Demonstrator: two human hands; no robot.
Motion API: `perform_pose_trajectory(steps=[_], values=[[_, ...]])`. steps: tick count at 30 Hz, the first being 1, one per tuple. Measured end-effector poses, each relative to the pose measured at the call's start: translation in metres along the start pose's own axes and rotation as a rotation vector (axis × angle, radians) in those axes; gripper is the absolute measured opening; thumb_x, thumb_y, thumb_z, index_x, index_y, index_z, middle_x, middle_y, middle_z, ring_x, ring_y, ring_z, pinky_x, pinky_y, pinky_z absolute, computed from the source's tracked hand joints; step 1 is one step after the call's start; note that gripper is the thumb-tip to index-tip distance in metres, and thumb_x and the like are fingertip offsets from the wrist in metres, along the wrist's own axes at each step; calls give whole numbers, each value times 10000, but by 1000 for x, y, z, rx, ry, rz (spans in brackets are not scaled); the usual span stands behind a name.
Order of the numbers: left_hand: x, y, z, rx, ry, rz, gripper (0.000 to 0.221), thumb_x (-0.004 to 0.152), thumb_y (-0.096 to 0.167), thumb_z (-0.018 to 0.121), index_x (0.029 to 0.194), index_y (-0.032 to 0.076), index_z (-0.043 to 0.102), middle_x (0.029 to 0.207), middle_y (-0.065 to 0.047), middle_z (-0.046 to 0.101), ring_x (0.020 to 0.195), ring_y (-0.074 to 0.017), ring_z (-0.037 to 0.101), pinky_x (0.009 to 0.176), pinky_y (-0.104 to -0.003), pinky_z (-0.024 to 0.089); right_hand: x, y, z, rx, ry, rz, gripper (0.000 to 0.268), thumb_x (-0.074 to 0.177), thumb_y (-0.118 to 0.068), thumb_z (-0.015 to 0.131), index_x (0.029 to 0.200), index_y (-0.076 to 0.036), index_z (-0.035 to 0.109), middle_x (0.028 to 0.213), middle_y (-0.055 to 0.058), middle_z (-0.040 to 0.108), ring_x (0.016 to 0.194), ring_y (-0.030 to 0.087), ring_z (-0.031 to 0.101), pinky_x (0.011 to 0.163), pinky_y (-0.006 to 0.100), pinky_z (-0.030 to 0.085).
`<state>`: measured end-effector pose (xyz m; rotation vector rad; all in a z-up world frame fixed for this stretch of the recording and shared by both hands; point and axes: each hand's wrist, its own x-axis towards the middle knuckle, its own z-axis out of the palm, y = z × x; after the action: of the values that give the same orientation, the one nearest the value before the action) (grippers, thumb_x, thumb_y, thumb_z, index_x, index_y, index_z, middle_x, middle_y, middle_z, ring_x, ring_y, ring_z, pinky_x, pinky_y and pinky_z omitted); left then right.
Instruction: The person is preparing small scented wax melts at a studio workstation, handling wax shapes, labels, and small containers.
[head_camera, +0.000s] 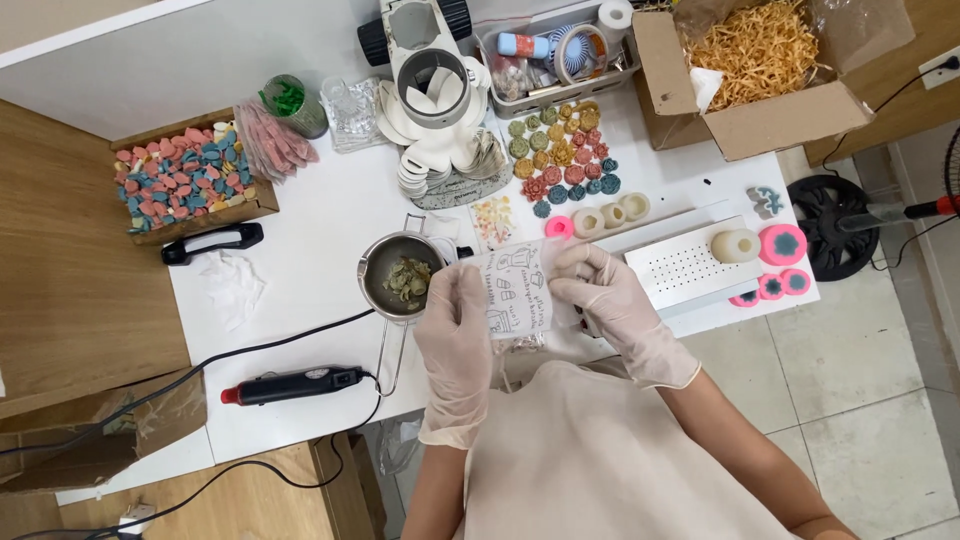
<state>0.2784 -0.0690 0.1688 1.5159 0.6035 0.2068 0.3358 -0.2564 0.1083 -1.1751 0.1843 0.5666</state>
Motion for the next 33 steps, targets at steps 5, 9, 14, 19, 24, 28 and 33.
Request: perform_pose_trajectory(steps=[5, 9, 14, 19, 24, 28, 33], values=[[-2, 28, 1, 144, -78, 174, 255, 1042, 226, 617, 1084, -12, 697, 793, -5, 644, 729, -59, 548, 659, -241, 496, 3, 48, -34, 144, -89, 41, 163, 912, 92, 719, 1046, 2, 694, 955, 32, 692, 796, 82, 591, 697, 235, 462], [1, 44, 3, 336, -119, 296, 239, 1051, 223, 602, 1112, 18, 708, 797, -93, 689, 706, -148, 642, 653, -275, 530, -2, 38, -17, 286, -73, 162, 192, 919, -7, 679, 1100, 39, 721, 1051, 88, 757, 979, 148, 709, 907, 298, 551], [1, 49, 3, 523, -70, 441, 217, 1046, 212, 605, 1129, 43, 713, 835, -160, 719, 730, -267, 722, 644, -330, 555, -4, 40, -15, 224, -185, 126, 314, 922, -5, 692, 1232, 26, 655, 1163, 99, 723, 1070, 173, 689, 977, 332, 539], [-3, 49, 2, 584, -62, 395, 213, 1023, 196, 620, 1147, 53, 717, 779, -173, 708, 700, -296, 735, 600, -363, 552, -4, 41, -12, 325, -341, 161, 363, 958, -33, 686, 1302, 60, 617, 1250, 134, 701, 1153, 210, 679, 1035, 368, 537], [-9, 44, -3, 537, -113, 394, 246, 1002, 171, 624, 1208, 58, 695, 805, -179, 713, 701, -283, 742, 605, -359, 557, -3, 41, -11, 313, -363, 273, 390, 924, -50, 720, 1292, 56, 644, 1263, 135, 705, 1168, 221, 680, 1047, 380, 528], [-10, 28, -6, 509, -69, 415, 233, 1033, 163, 600, 1225, 62, 686, 872, -186, 720, 762, -280, 747, 659, -343, 565, -3, 36, -11, 231, -386, 272, 397, 897, -62, 730, 1274, 41, 663, 1245, 107, 716, 1147, 197, 684, 1024, 368, 535], [-9, 43, -24, 308, 59, 266, 404, 1053, 143, 480, 1452, 93, 518, 1034, -133, 732, 816, -204, 723, 717, -282, 548, -1, 9, -9, -132, -114, 180, 302, 902, -39, 704, 1189, 44, 744, 1138, 98, 763, 1041, 135, 687, 943, 289, 532]])
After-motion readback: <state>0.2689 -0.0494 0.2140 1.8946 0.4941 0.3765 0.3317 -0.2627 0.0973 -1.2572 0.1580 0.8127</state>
